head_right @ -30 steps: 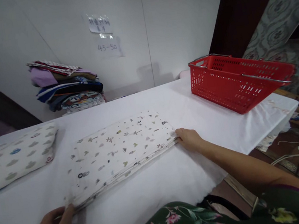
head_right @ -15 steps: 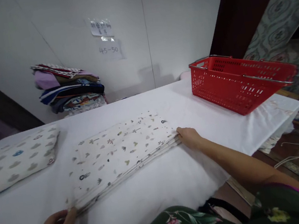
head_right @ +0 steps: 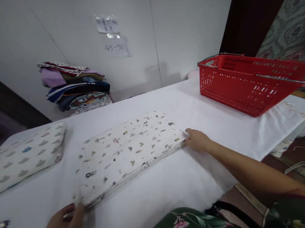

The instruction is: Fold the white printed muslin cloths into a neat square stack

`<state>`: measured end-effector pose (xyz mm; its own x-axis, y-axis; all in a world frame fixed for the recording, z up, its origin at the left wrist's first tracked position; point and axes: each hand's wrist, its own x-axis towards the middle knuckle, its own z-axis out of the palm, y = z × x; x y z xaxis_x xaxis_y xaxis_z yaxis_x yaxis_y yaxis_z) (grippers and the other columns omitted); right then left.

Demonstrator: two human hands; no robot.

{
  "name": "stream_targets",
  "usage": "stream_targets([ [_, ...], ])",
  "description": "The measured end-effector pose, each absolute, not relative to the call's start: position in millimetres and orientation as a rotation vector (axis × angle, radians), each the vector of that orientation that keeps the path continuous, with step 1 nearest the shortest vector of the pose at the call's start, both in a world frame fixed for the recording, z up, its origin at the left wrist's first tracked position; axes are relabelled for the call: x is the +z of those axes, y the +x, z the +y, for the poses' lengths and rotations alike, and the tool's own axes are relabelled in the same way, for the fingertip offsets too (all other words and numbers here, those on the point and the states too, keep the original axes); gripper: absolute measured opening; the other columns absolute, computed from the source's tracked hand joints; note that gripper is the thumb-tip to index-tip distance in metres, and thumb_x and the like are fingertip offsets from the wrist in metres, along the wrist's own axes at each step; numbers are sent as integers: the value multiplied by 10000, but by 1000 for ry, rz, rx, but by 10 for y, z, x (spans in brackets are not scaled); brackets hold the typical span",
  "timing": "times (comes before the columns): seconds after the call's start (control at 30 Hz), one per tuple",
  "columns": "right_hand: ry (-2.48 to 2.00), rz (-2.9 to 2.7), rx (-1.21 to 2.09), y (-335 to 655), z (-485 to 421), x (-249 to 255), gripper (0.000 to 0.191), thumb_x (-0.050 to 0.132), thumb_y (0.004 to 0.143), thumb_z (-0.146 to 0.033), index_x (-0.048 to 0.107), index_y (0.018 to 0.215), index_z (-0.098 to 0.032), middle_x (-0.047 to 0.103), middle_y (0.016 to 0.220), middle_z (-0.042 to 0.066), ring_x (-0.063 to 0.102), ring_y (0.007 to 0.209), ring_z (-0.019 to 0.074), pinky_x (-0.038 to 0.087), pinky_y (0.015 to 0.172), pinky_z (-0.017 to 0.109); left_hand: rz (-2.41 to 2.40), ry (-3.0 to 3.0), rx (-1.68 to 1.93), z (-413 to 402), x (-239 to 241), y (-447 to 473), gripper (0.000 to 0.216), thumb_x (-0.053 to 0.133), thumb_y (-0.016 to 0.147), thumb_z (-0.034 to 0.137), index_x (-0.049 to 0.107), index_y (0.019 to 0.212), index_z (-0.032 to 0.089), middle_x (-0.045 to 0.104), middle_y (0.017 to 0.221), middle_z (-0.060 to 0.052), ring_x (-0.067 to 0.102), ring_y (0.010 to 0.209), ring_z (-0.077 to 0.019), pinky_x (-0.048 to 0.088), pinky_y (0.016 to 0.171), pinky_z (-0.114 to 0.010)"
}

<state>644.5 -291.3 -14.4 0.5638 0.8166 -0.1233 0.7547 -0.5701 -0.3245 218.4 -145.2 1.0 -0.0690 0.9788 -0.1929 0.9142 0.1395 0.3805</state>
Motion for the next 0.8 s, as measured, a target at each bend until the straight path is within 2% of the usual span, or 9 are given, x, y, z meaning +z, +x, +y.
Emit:
stream_targets([
  [0.13, -2336, -1065, 720, 6488, -2849, -71, 599, 520, 763, -322, 382, 1311, -122, 640, 896, 102, 579, 623, 149, 422, 521, 244, 2044, 1840, 75, -1384, 30, 2158, 497, 374, 764, 544, 514, 1069, 177, 625, 980, -122, 595, 867, -297, 440, 707, -375],
  [0.23, -2244, -822, 914, 6475, -2791, -30, 729, 509, 764, -539, 351, 1326, -102, 625, 696, 66, 557, 525, 161, 418, 438, 256, 1961, 1892, 124, -1337, 13, 2115, 463, 368, 766, 562, 539, 961, 177, 623, 968, -116, 587, 902, -287, 429, 759, -368],
  [0.33, -2289, -770, 975, 6457, -2738, -58, 666, 534, 723, -606, 499, 1144, -91, 532, 500, 7, 493, 429, 144, 385, 398, 247, 1938, 1903, 220, -1315, -10, 2089, 454, 359, 767, 583, 537, 868, 178, 609, 988, -120, 576, 923, -277, 418, 778, -361],
  [0.47, -2265, -867, 1050, 6458, -2704, -113, 457, 590, 694, -560, 554, 860, -135, 453, 437, -34, 423, 375, 106, 310, 351, 216, 1958, 1771, 300, -1276, -45, 2066, 474, 432, 741, 558, 505, 988, 159, 605, 1009, -120, 584, 910, -263, 415, 761, -342],
  [0.53, -2209, -788, 1089, 6451, -2716, -93, 422, 624, 673, -535, 551, 841, -156, 476, 462, -29, 451, 394, 110, 323, 348, 210, 1943, 1713, 300, -1240, -63, 2044, 554, 456, 723, 565, 471, 1081, 142, 611, 999, -118, 593, 887, -254, 414, 740, -330],
  [0.6, -2125, -641, 1115, 6433, -2744, -47, 427, 668, 645, -501, 548, 891, -173, 577, 581, 11, 536, 472, 134, 406, 389, 218, 1933, 1693, 250, -1202, -67, 2023, 579, 468, 710, 575, 468, 1096, 142, 620, 980, -110, 596, 864, -249, 407, 715, -322],
  [0.7, -1910, -527, 1224, 6415, -2787, 3, 429, 710, 622, -433, 545, 931, -186, 656, 793, 69, 629, 641, 181, 511, 492, 238, 1925, 1739, 142, -1168, -38, 2019, 444, 474, 709, 556, 529, 931, 174, 640, 908, -82, 594, 822, -242, 383, 673, -311],
  [0.8, -1725, -556, 1321, 6445, -2802, -40, 372, 717, 619, -382, 575, 903, -188, 670, 842, 86, 649, 696, 205, 552, 537, 253, 1923, 1787, 77, -1184, 15, 2054, 333, 468, 724, 507, 529, 782, 185, 641, 777, -53, 583, 720, -217, 345, 599, -287],
])
